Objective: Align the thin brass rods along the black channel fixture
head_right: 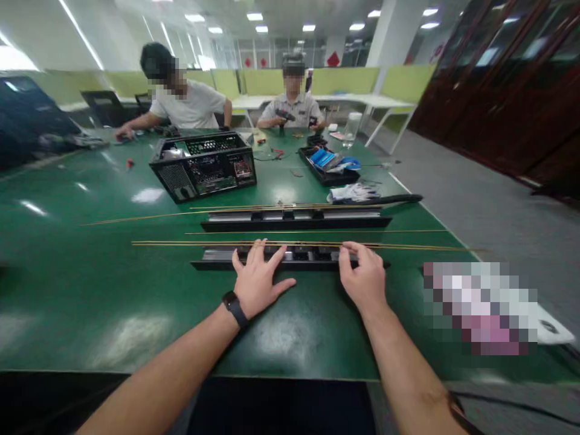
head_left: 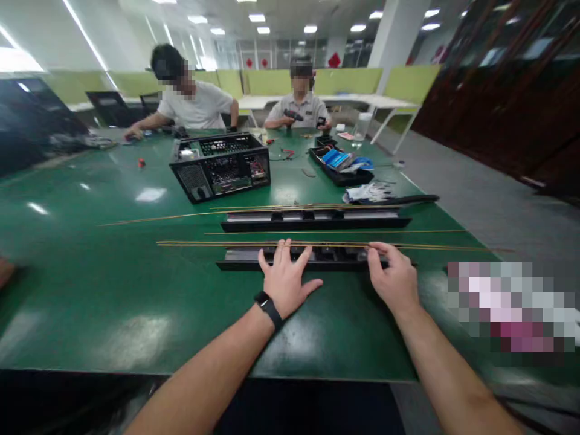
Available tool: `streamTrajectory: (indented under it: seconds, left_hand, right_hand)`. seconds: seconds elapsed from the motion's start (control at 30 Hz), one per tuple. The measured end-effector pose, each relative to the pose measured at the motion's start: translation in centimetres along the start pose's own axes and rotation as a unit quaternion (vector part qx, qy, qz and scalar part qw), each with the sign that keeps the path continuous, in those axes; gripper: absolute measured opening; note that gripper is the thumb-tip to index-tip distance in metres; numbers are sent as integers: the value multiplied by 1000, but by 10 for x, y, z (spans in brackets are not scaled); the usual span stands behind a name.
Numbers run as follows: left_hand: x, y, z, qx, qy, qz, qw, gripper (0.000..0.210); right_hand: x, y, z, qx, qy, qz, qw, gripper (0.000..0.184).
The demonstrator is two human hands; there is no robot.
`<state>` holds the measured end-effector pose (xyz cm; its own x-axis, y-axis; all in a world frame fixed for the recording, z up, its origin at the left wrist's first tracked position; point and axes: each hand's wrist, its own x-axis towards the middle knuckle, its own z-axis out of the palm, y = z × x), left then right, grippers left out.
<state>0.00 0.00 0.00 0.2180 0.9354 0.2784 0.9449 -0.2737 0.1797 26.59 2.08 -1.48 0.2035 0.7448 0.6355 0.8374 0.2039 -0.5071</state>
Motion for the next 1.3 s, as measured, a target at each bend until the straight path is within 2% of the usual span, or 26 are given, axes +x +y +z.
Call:
streamTrajectory:
  seconds: [0.23,0.47,0.77,0.97,1.2,1.3]
  left_hand:
    - [0,0,3,1,5,2,1000,80]
    - [0,0,2,1,7,3,1000,80]
    - [1,0,2,-2,6,1,1000,80]
    - [1,-1,4,-1,8,3,1000,80]
    - [1,-1,4,-2,10,6,1000,80]
    - [1,0,3,0,4,3,1000,81]
  right_hand:
    - [-3,-4,0,33,-52,-71,996,31]
    - [-3,-4,1,33,-61,-81,994,34]
    - [-1,-5,-3,17,-25,5,1000,32]
    - [-3,-8,-1,43,-56,-26,997,37]
    - [0,2,-3,-13,-11,91,996,40]
    - [-1,-1,-2,1,-24,58,998,38]
